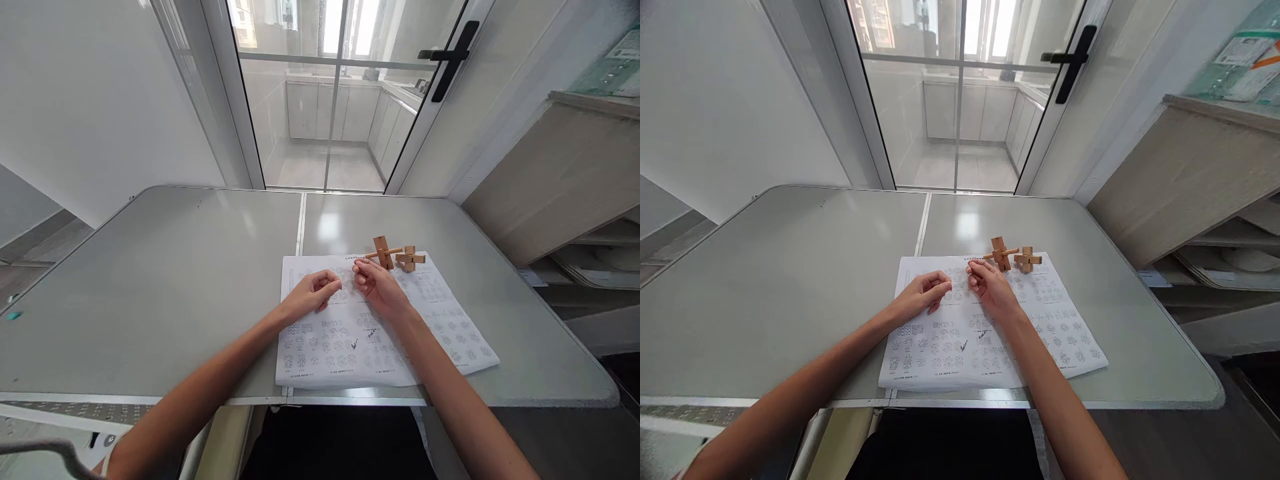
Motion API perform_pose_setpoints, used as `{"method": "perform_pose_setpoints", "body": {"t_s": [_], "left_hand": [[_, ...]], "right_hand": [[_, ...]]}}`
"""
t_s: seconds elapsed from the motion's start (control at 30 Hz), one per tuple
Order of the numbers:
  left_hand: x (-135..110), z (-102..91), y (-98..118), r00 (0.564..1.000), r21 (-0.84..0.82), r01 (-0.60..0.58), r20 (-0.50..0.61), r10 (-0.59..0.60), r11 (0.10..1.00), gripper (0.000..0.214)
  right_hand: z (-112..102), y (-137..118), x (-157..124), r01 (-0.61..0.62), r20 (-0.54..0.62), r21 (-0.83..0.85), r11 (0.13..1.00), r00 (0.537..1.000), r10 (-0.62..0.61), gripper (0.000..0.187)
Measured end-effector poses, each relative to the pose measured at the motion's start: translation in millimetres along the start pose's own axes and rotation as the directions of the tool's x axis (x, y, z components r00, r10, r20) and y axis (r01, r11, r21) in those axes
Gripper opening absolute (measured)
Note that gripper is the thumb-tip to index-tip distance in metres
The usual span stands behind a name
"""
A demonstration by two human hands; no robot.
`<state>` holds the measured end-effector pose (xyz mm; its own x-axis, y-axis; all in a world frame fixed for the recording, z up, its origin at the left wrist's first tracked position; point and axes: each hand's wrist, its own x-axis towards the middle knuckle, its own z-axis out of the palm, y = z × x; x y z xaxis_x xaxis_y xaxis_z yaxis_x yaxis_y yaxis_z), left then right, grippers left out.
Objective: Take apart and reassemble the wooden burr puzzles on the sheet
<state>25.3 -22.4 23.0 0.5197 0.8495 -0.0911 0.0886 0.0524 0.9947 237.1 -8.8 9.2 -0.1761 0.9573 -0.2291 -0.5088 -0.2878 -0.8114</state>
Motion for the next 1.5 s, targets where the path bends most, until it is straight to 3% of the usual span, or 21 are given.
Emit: {"method": "perform_pose_setpoints", "body": {"t_s": [0.57, 1.5], "left_hand": [[2.9, 1.8, -0.3, 0.995, 0.321, -0.085, -0.029, 0.099, 0.943, 0.03], [2.8, 2.9, -2.4, 0.995, 0.306, -0.091, -0.004, 0.097, 0.948, 0.026]], "right_hand": [[3.7, -0.5, -2.7, -0.021, 0.013, 0.0, 1.0, 1.0, 0.021, 0.031], [3.1, 1.5, -1.2, -0.015, 0.007, -0.017, 1.0, 1.0, 0.015, 0.032]]}}
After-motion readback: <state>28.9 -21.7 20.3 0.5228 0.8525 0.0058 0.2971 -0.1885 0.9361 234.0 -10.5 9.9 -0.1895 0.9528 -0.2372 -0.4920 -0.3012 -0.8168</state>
